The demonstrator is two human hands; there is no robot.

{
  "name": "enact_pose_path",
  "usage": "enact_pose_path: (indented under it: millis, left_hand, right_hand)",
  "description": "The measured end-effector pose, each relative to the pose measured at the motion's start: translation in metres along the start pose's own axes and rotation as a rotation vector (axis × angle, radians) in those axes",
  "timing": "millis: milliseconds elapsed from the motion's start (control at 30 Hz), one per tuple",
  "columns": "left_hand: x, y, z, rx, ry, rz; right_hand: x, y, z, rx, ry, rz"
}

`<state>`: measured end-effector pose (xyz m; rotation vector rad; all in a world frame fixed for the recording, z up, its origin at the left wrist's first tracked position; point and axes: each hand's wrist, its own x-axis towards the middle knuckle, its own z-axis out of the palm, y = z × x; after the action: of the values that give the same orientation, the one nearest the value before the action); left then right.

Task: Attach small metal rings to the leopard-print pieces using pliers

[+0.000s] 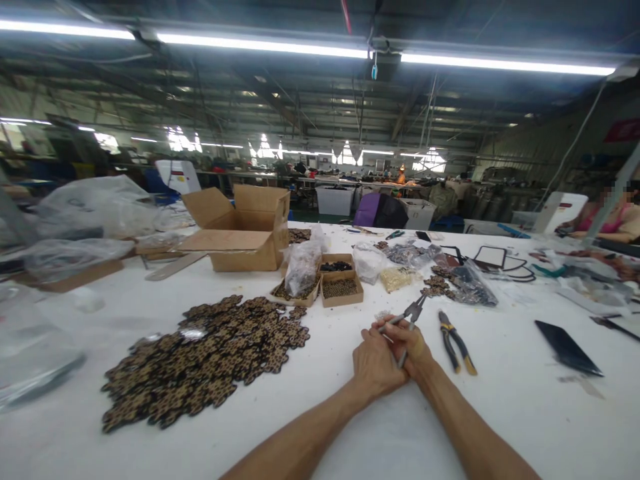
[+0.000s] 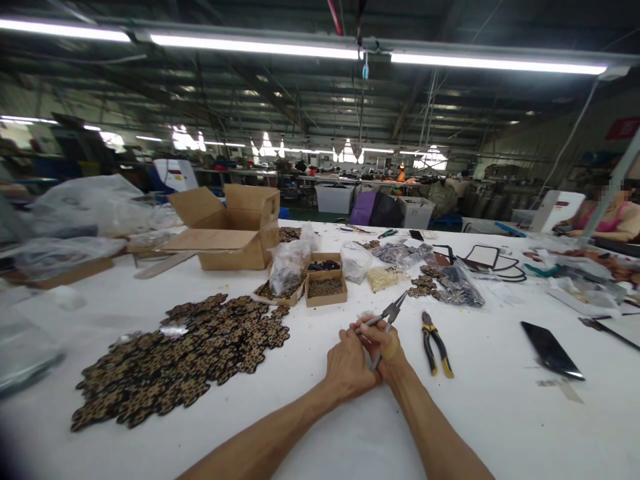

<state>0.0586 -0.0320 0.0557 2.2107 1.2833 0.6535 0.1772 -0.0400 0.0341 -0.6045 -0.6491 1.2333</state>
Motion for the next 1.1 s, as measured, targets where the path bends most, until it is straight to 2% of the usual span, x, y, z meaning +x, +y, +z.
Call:
enact_pose_path:
  millis: [167, 400, 800, 1100]
  left_hand:
    - [0.001, 0.003, 0.0, 0.045, 0.029, 0.053]
    - [0.002, 0.013, -0.001, -0.014, 0.026, -0.034]
    - [0.007, 0.001, 0.011, 0.044, 0.059, 0.021]
    - [0.007, 0.0, 0.011, 0.102, 0.055, 0.032]
  right_hand:
    - [0.019, 0.008, -0.018, 0.083, 0.054, 0.159]
    - [0.033, 0.016, -0.036, 0.12, 0.102, 0.233]
    - [0.035, 0.017, -0.04, 0.131, 0.135, 0.248]
    - [0.034, 0.016, -0.036, 0.123, 0.135, 0.249]
